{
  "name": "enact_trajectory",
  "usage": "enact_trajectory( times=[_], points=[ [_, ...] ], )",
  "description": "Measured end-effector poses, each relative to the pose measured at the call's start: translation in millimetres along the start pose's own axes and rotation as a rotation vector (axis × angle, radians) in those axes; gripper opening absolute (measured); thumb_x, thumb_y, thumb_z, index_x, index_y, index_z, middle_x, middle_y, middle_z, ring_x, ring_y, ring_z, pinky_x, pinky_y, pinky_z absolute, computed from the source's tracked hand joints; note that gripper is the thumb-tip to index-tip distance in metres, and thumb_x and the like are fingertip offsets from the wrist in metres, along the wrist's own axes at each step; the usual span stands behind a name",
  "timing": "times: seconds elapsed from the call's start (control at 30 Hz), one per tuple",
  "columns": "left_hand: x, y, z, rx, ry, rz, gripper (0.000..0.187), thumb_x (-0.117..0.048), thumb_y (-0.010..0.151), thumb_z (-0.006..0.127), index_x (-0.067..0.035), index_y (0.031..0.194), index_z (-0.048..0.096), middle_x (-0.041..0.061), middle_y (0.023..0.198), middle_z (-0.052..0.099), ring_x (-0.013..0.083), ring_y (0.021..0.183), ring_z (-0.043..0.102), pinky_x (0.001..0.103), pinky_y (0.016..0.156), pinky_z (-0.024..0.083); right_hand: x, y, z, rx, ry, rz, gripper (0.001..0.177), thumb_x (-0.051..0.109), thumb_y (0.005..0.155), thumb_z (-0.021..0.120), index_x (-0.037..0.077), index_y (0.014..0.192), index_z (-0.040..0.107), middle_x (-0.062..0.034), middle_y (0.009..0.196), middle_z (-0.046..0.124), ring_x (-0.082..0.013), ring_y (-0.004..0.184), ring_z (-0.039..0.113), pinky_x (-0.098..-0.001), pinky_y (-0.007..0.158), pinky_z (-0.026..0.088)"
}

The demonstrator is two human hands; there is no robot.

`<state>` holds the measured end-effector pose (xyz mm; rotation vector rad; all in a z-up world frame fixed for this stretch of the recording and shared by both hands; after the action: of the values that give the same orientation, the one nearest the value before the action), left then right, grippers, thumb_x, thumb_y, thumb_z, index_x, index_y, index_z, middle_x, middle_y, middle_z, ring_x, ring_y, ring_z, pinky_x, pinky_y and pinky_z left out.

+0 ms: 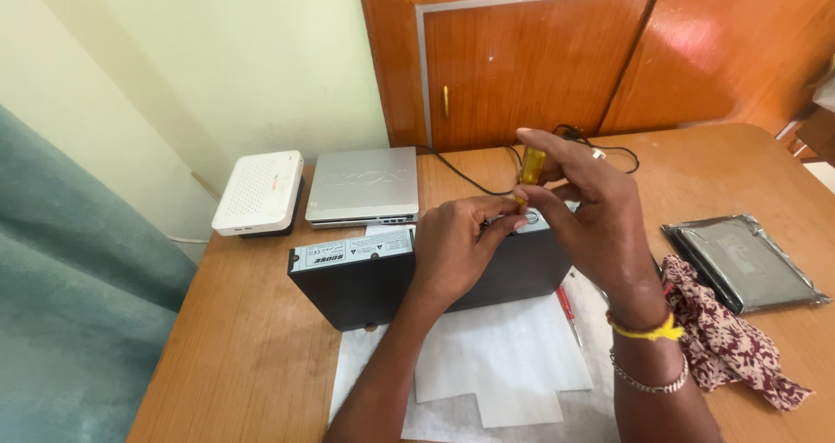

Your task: The person unscrews screws from the rear and side panels of a black Bose amplifier using a yellow-handled screwdriver, turning the unit over and upright to reach different sides and placing removed screws on the table.

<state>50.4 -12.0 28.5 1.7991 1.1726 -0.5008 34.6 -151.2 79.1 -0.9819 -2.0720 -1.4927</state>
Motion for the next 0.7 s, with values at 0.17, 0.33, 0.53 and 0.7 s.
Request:
enact_trajectory(
  times=[0.17, 0.33, 0.53, 0.7],
  points=[
    [0.4, -0.9, -0.8, 0.004, 0.002, 0.000, 0.019, -0.032, 0.090, 0.074, -0.019, 0.100, 0.081, 0.002, 0.083, 0.078, 0.0172, 0.061, 0.071, 0.033, 0.058, 0.052, 4.8, -2.3, -0.1, 0.061, 0.021, -0.025, 0.059, -0.011, 0.088, 0.067, 0.004, 0.144, 0.056, -0.0069, 0.117, 0.068, -0.0109, 0.105, 0.067, -0.0256, 0.088, 0.063],
    [1.8, -1.7, -0.5, 0.030, 0.065, -0.044, 0.018, -0.033, 0.089, 0.076, -0.019, 0.099, 0.081, 0.003, 0.079, 0.077, 0.0198, 0.055, 0.068, 0.035, 0.055, 0.049, 3.7, -1.3, -0.7, -0.006, -0.068, -0.013, 0.058, -0.007, 0.089, 0.075, 0.007, 0.143, 0.060, -0.0085, 0.108, 0.067, -0.0123, 0.095, 0.065, -0.0262, 0.083, 0.063],
    [-0.8, -0.8, -0.6, 0.035, 0.056, -0.040, 0.019, -0.034, 0.088, 0.076, -0.019, 0.099, 0.081, 0.002, 0.079, 0.077, 0.0182, 0.054, 0.069, 0.034, 0.054, 0.049, 10.5, -4.1, -0.7, 0.031, -0.013, -0.077, 0.058, -0.007, 0.089, 0.074, 0.005, 0.144, 0.056, -0.0094, 0.118, 0.065, -0.0126, 0.104, 0.066, -0.0266, 0.091, 0.063],
    [-4.6, -1.8, -3.7, -0.030, 0.042, 0.071, 0.019, -0.032, 0.089, 0.077, -0.017, 0.100, 0.080, 0.003, 0.086, 0.078, 0.0184, 0.061, 0.069, 0.033, 0.056, 0.050, 6.3, -3.1, 0.9, -0.007, -0.051, -0.013, 0.060, -0.007, 0.088, 0.076, 0.007, 0.144, 0.058, -0.0088, 0.109, 0.066, -0.0122, 0.096, 0.067, -0.0256, 0.086, 0.064]
  ],
)
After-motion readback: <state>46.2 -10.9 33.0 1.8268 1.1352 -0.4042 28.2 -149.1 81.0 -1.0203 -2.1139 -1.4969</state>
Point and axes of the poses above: each hand's wrist, its own y-axis towards the middle knuckle, its own z-axis out of the palm, x = y × z, the point moved 7 cm from there along y, towards the middle knuckle
